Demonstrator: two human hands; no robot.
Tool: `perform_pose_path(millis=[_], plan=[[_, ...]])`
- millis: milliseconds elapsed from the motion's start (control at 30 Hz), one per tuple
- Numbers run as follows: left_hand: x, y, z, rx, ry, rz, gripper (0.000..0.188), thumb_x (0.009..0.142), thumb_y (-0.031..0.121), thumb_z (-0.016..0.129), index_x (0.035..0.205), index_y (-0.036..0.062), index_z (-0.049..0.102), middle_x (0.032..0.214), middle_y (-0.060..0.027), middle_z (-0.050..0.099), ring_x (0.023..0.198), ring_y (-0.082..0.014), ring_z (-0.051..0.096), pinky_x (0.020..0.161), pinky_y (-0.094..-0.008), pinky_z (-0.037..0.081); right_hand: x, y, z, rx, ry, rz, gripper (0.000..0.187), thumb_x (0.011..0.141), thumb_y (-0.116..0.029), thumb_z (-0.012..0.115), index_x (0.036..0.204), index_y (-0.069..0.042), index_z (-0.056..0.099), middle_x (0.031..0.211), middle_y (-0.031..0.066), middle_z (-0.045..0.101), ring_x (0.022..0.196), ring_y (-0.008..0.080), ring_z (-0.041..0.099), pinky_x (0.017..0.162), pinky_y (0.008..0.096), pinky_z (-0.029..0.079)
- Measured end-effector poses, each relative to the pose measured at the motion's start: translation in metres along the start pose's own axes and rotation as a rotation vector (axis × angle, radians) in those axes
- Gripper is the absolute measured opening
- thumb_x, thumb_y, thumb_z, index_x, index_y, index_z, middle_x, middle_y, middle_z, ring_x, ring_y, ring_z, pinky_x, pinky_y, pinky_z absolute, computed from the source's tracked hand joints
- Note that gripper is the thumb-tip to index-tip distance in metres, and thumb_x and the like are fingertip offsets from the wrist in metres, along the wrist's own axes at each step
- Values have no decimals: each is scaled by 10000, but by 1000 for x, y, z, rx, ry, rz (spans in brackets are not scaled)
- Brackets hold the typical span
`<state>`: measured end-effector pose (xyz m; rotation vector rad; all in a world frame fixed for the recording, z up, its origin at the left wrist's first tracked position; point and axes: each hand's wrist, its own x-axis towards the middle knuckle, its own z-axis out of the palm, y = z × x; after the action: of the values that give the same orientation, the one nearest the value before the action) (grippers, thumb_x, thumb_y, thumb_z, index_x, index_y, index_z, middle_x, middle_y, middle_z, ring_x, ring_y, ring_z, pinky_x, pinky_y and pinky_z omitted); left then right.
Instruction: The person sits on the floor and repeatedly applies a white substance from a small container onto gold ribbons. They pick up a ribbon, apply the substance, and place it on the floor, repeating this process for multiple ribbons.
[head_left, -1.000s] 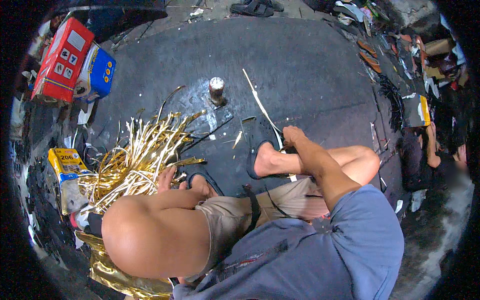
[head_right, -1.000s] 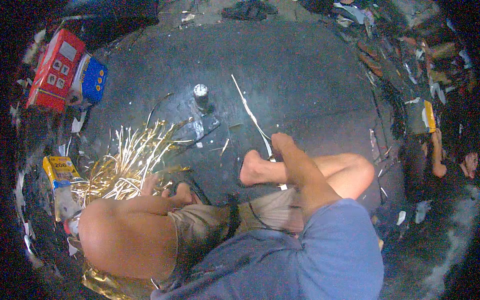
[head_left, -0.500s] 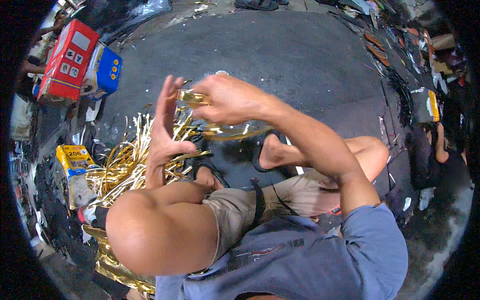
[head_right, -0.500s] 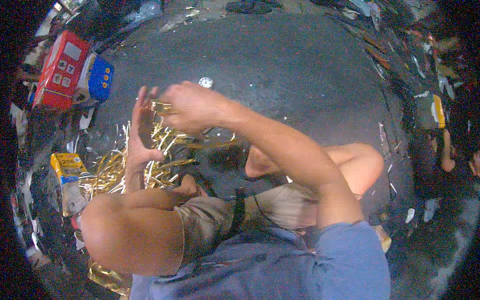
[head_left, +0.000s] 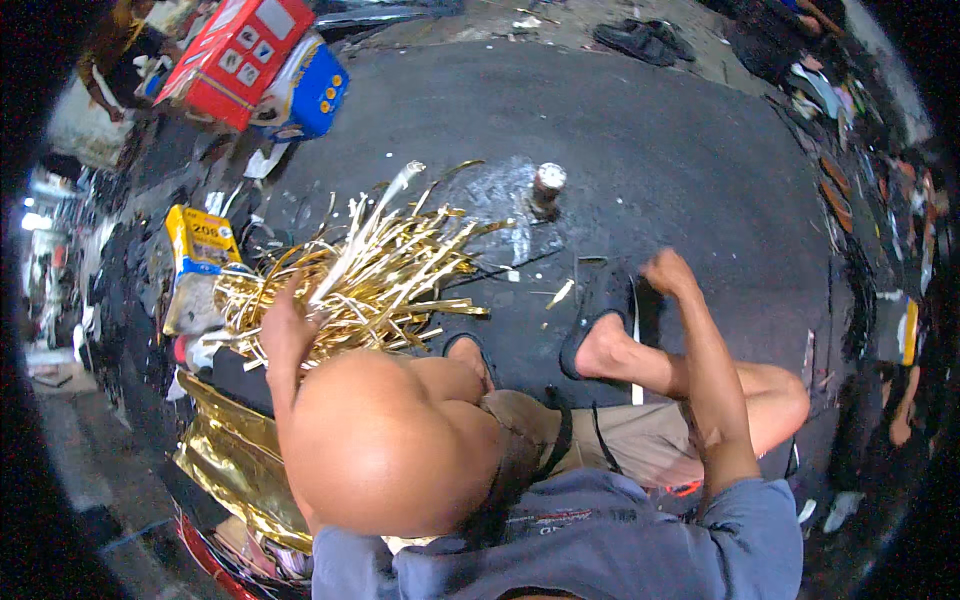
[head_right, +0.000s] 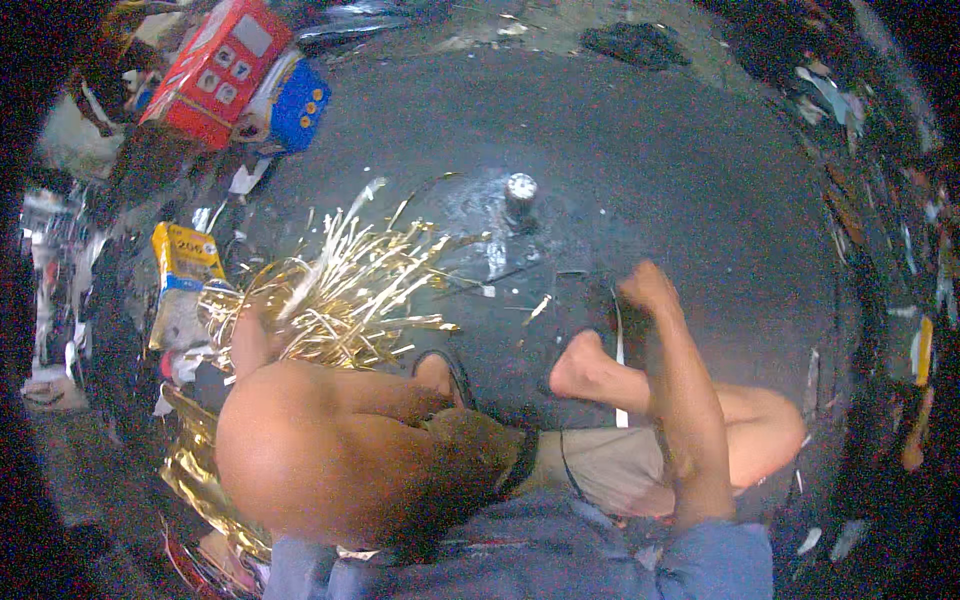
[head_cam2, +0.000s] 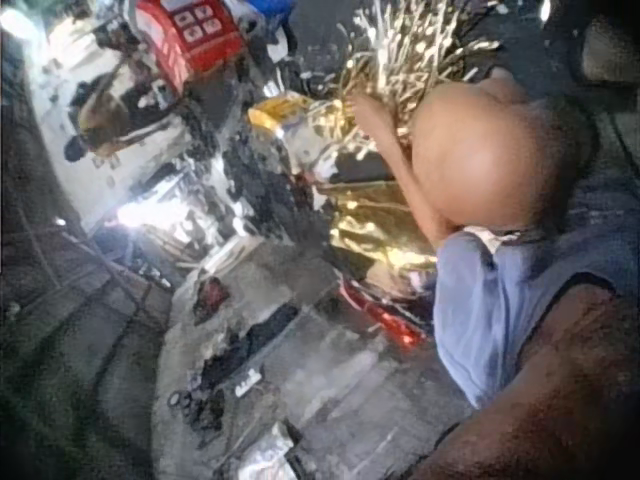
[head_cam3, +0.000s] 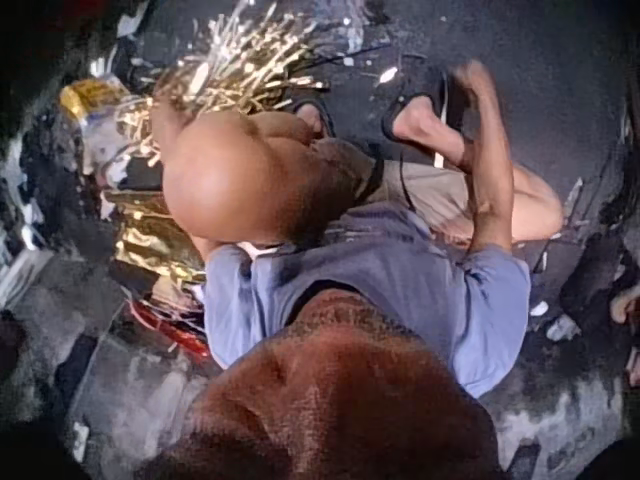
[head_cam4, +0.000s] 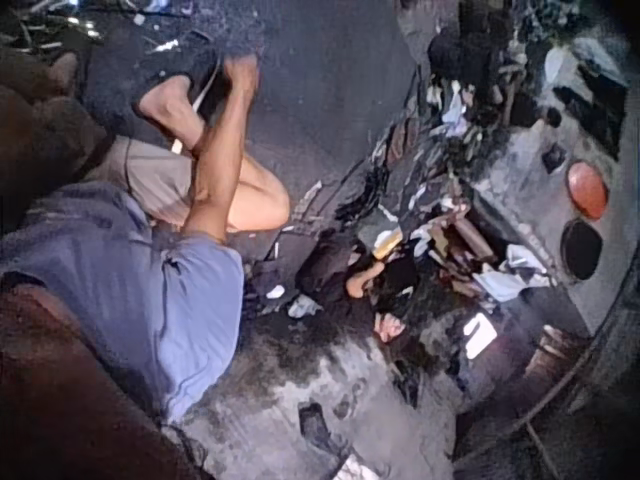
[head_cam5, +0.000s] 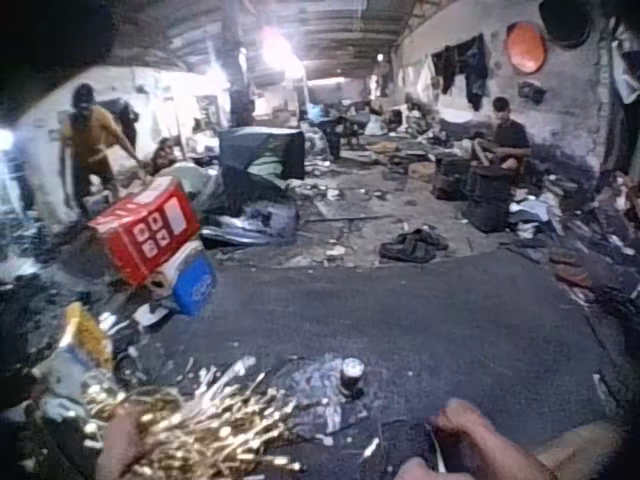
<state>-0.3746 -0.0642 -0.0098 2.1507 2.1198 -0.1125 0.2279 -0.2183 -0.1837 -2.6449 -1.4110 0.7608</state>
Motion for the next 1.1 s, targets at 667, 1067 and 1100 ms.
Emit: perform_pose_path(millis=[667, 1067, 1100], plan=[[-96, 102, 166, -1011, -168, 68, 510, 830, 458, 750, 1147, 59, 753, 1109, -161, 737, 986, -316, 714, 851, -431, 564, 27, 37, 156, 287, -287, -39, 252, 839, -75, 708, 1067, -17, 618, 929, 87, 681, 813, 194, 625, 723, 353, 514], [-81, 118, 158, -1045, -144, 123, 529, 868, 439, 718, 1193, 21, 725, 1177, -213, 728, 1078, -361, 708, 932, -437, 544, -5, -17, 78, 327, -284, -138, 283, 826, -82, 739, 1076, -33, 616, 928, 74, 680, 815, 189, 624, 728, 344, 515], [-81, 117, 159, -1064, -158, 118, 528, 871, 438, 714, 1193, 19, 725, 1181, -212, 728, 1076, -363, 709, 937, -435, 543, -9, -18, 75, 327, -287, -140, 285, 825, -83, 742, 1076, -34, 616, 928, 73, 680, 815, 189, 624, 729, 344, 515]])
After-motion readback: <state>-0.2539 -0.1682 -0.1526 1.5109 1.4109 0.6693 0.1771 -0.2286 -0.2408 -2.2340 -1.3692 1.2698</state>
